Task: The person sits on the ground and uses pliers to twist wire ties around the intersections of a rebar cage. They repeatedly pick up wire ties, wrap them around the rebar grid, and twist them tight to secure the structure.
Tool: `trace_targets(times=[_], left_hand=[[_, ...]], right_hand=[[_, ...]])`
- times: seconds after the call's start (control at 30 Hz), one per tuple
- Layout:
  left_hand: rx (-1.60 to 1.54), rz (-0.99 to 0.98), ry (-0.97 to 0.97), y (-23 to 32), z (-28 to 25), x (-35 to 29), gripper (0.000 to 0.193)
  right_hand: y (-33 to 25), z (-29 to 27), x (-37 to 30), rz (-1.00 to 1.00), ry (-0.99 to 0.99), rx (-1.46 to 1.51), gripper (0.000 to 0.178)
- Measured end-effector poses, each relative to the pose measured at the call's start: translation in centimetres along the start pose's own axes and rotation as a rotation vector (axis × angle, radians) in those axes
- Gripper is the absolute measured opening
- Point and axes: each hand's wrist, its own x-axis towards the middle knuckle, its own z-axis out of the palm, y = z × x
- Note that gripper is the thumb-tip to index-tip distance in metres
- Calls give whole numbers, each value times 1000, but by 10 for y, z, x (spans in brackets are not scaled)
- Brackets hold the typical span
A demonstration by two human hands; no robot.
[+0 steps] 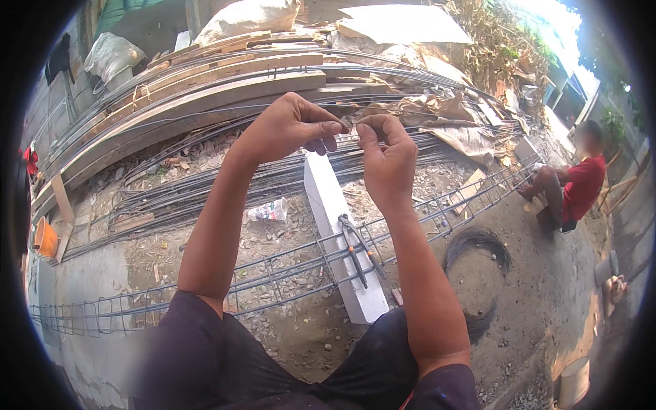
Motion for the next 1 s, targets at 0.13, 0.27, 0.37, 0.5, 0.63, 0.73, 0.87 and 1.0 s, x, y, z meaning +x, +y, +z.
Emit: trace_targets(times=[0.13,0.27,0.37,0.5,0.63,0.73,0.87,1.0], left_hand=[[-38,-38,-23,-3,-2,0,27],[-79,-53,-41,0,-2,1,29],[-37,-30,-22,-3,4,5,28],[-60,-20,45,-2,19,9,26],[-58,2,110,1,26,10,24],[-55,1,99,0,26,11,23],[-48,-17,58,0,29,11,24],[18,-53,-51,0,27,13,31]], right_hand=[[4,3,1,119,-56,309,15],[0,3,1,214,-40,442,16],[2,2,0,306,11,589,15],[7,6,-1,464,101,763,16],[7,0,-1,448,47,805,18],[5,-2,1,425,69,771,17],[6,-6,2,412,120,746,15],[7,-9,3,394,158,708,14]])
